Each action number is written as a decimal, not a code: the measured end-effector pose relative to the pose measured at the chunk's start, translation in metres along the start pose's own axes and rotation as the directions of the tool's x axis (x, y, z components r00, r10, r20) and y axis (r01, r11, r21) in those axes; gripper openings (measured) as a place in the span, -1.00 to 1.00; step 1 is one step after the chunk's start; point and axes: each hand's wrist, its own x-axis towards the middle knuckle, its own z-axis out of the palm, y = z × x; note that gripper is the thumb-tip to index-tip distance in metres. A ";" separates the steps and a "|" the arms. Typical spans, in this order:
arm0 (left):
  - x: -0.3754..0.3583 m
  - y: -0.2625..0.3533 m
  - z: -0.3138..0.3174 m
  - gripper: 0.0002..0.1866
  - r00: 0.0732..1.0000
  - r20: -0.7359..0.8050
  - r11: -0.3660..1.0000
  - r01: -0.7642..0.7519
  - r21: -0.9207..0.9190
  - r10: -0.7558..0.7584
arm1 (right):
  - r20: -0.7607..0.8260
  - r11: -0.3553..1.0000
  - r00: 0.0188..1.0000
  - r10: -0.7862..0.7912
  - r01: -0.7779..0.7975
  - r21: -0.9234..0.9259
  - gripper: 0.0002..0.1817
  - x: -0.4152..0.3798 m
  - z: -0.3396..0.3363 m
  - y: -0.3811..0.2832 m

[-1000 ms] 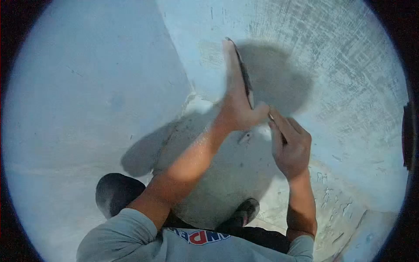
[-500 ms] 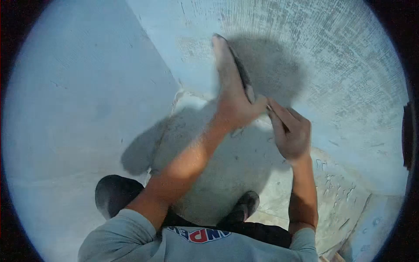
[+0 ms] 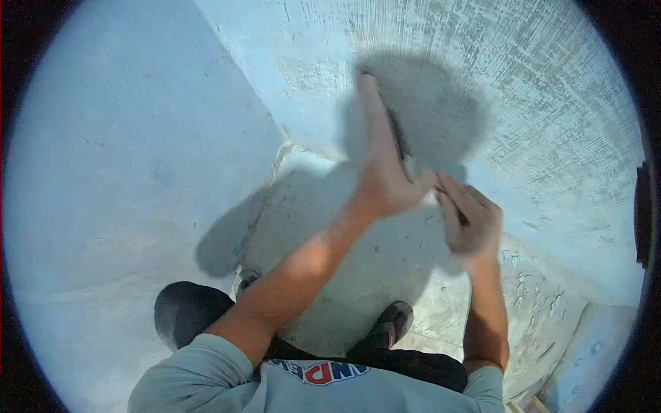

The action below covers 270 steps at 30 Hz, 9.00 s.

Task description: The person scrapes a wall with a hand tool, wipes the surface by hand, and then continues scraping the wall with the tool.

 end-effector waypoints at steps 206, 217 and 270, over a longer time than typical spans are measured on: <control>0.014 -0.022 -0.060 -0.01 0.991 0.112 0.993 -0.079 0.086 0.070 | 0.123 0.959 0.992 0.011 0.025 -0.282 -0.44 0.059 0.014 -0.042; 0.014 -0.016 -0.038 0.06 0.985 0.067 0.986 -0.159 0.044 0.156 | 0.044 0.944 0.998 -0.034 0.046 -0.326 -0.43 0.046 -0.006 -0.041; 0.034 0.001 -0.034 0.10 0.956 0.043 0.950 -0.282 -0.133 0.290 | 0.036 0.916 0.999 0.002 0.013 -0.402 -0.38 0.044 -0.037 -0.077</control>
